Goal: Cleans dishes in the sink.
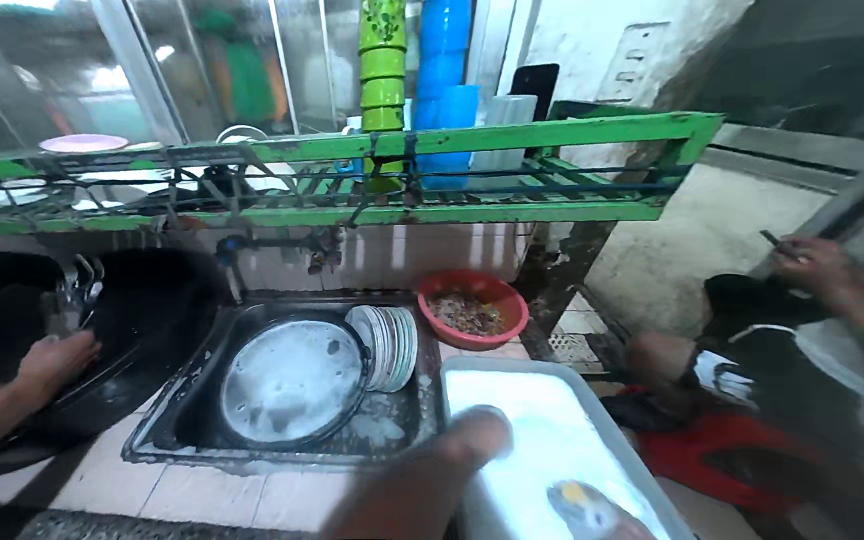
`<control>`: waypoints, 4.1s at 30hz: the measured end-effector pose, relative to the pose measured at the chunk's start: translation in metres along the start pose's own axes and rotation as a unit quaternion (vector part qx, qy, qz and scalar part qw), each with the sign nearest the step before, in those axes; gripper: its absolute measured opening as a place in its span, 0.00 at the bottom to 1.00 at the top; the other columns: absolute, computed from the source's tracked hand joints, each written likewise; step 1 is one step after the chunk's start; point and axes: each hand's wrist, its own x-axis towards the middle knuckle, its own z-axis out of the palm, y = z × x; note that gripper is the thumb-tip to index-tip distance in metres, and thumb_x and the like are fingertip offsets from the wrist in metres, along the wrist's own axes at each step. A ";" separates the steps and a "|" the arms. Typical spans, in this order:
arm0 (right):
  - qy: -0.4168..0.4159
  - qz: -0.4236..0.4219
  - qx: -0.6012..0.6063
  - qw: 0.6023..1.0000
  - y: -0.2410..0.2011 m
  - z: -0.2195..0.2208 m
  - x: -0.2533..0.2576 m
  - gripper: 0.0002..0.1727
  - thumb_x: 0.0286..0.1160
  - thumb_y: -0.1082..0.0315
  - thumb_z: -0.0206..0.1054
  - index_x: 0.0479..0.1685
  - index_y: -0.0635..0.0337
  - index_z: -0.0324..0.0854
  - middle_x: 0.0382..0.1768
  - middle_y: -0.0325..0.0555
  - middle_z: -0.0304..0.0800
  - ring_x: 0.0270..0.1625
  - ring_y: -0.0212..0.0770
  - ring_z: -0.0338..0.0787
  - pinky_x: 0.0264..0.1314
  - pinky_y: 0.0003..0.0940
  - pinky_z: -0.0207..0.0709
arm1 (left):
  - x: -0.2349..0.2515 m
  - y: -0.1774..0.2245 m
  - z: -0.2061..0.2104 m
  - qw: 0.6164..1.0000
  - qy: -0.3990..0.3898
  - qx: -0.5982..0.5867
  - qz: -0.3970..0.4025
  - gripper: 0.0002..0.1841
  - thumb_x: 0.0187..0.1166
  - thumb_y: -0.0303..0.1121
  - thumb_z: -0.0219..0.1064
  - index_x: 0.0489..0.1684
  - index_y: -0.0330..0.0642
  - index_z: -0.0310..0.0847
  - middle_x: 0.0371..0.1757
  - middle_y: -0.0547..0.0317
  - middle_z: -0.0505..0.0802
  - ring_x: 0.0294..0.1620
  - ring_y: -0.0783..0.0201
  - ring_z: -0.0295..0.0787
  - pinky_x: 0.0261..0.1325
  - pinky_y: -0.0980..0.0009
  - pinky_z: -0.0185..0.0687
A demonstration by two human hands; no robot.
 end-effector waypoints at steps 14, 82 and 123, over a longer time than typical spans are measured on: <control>0.277 -0.100 0.358 0.886 -0.065 0.027 0.039 0.29 0.73 0.69 0.67 0.72 0.78 0.73 0.65 0.66 0.86 0.70 0.48 0.85 0.78 0.41 0.74 | -0.090 0.021 0.008 0.830 0.087 -0.551 -0.024 0.25 0.79 0.21 0.60 0.77 0.33 0.67 0.55 0.49 0.86 0.51 0.64 0.85 0.54 0.64 0.84; 0.358 -0.152 0.255 0.885 -0.083 -0.017 0.060 0.32 0.75 0.64 0.71 0.79 0.66 0.72 0.66 0.61 0.86 0.68 0.52 0.87 0.73 0.55 0.78 | -0.129 -0.003 -0.019 0.798 0.054 -0.600 0.022 0.09 0.73 0.17 0.60 0.36 0.45 0.74 0.29 0.67 0.83 0.31 0.73 0.82 0.38 0.73 0.82; 0.210 -0.182 0.835 0.475 -0.079 -0.060 0.064 0.18 0.87 0.45 0.49 0.32 0.39 0.77 0.21 0.26 0.78 0.25 0.24 0.81 0.31 0.25 0.81 | -0.103 -0.027 -0.023 0.685 0.354 -0.635 0.041 0.36 0.91 0.63 0.36 0.80 0.47 0.72 0.67 0.51 0.88 0.68 0.58 0.85 0.67 0.54 0.85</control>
